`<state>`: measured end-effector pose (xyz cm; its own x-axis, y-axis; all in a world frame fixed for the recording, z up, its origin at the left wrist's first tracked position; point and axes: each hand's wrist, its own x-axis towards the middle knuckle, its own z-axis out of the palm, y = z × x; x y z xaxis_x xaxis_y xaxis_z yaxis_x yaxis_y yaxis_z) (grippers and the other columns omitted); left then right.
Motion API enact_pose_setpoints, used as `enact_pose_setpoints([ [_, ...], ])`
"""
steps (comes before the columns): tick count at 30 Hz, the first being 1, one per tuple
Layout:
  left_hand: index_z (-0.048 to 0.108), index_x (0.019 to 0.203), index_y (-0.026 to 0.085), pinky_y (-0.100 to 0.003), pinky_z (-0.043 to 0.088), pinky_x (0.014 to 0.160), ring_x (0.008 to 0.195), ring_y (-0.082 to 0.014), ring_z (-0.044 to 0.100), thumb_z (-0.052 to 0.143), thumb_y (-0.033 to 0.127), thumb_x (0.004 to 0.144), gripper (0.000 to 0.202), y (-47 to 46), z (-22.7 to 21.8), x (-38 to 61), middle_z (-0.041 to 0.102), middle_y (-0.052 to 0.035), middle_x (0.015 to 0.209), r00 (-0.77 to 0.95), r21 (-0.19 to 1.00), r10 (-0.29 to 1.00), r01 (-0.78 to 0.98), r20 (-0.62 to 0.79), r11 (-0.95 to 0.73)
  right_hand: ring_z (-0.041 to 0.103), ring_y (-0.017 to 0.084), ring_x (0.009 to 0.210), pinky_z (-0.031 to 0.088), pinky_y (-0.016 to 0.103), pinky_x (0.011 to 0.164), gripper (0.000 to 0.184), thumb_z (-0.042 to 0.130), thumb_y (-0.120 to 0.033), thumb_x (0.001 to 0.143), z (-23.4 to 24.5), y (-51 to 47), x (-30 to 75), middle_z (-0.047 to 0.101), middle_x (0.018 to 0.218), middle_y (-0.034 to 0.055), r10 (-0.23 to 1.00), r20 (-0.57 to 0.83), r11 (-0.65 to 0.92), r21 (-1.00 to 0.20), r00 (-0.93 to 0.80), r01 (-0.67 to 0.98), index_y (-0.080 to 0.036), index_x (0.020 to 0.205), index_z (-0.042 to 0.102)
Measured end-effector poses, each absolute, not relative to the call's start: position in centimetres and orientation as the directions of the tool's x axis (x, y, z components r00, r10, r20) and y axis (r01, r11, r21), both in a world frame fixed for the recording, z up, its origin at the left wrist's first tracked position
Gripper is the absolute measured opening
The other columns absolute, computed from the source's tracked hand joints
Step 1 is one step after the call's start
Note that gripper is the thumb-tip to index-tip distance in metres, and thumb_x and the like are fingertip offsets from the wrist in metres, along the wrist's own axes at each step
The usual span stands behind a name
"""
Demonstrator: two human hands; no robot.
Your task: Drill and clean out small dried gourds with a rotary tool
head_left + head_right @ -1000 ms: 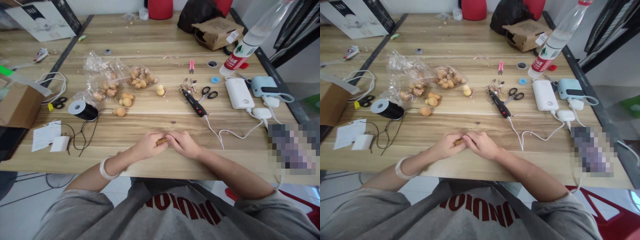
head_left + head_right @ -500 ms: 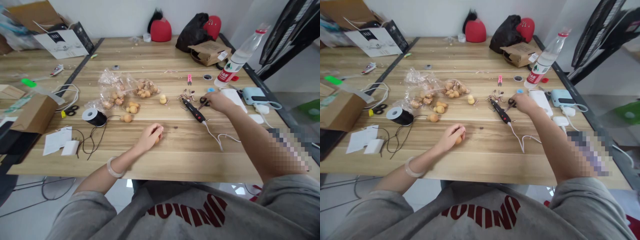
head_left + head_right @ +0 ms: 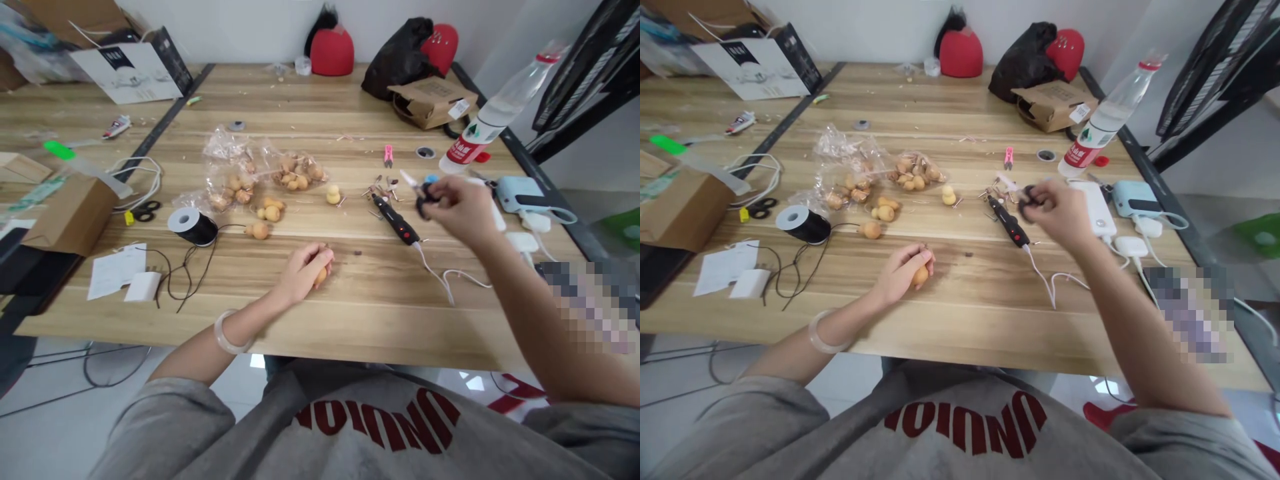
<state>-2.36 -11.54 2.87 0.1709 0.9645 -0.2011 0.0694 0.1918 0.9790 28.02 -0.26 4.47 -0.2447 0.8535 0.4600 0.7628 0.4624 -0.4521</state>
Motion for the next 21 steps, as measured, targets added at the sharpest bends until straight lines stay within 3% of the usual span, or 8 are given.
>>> enact_pose_setpoints([
  [1, 0.056, 0.073, 0.016, -0.018, 0.036, 0.039, 0.049, -0.0067, 0.047, 0.057, 0.045, 0.084, 0.031, -11.7, 2.9, -2.5, 0.053, 0.0014, 0.062, 0.163, 0.982, 0.972, 0.108, -0.168, 0.152, 0.036, 0.009, 0.047, 0.028, 0.027, 0.047, 0.035, 0.064, -0.05, 0.08, 4.5, -2.2, 26.0, 0.054, 0.058, 0.0001, 0.869, 0.442, 0.456, -0.546, -0.221, 0.703, -0.015, 0.085, 0.06],
  [4, 0.055, 0.067, 0.016, -0.019, 0.033, 0.042, 0.048, -0.0064, 0.042, 0.054, 0.041, 0.085, 0.031, -12.0, 3.1, -2.7, 0.047, 0.0033, 0.055, 0.133, 0.975, 0.987, 0.215, -0.088, 0.058, 0.039, 0.01, 0.05, 0.031, 0.026, 0.048, 0.035, 0.066, -0.051, 0.076, 4.1, -7.5, 20.7, 0.053, 0.063, -0.0012, 0.837, 0.289, 0.528, -0.651, -0.465, 0.546, -0.019, 0.075, 0.051],
  [10, 0.057, 0.065, 0.015, -0.022, 0.033, 0.051, 0.053, -0.0072, 0.041, 0.055, 0.03, 0.078, 0.02, -12.2, 3.7, -2.6, 0.05, 0.0029, 0.057, 0.132, 0.937, 0.99, 0.348, -0.051, 0.002, 0.043, 0.012, 0.049, 0.028, 0.026, 0.05, 0.039, 0.06, -0.057, 0.074, 2.7, -10.9, 18.5, 0.054, 0.062, -0.0012, 0.826, 0.178, 0.523, -0.593, -0.534, 0.612, -0.02, 0.077, 0.049],
  [15, 0.065, 0.073, 0.013, -0.022, 0.03, 0.052, 0.054, -0.007, 0.037, 0.054, 0.029, 0.078, 0.02, -12.2, 3.3, -2.5, 0.049, 0.0035, 0.057, 0.223, 0.871, 0.975, 0.482, -0.02, -0.092, 0.045, 0.013, 0.048, 0.029, 0.026, 0.05, 0.04, 0.057, -0.059, 0.077, 2.0, -11.2, 19.0, 0.052, 0.058, -0.0015, 0.832, 0.141, 0.493, -0.632, -0.537, 0.598, -0.021, 0.075, 0.048],
  [21, 0.059, 0.062, 0.015, -0.022, 0.032, 0.051, 0.053, -0.0079, 0.038, 0.054, 0.03, 0.08, 0.024, -12.2, 2.8, -2.3, 0.051, 0.0017, 0.055, 0.257, 0.822, 0.966, 0.548, 0.01, -0.154, 0.042, 0.011, 0.049, 0.028, 0.027, 0.05, 0.04, 0.055, -0.058, 0.08, 1.9, -11.4, 18.8, 0.049, 0.057, -0.0017, 0.843, 0.138, 0.471, -0.657, -0.52, 0.588, -0.021, 0.07, 0.042],
])
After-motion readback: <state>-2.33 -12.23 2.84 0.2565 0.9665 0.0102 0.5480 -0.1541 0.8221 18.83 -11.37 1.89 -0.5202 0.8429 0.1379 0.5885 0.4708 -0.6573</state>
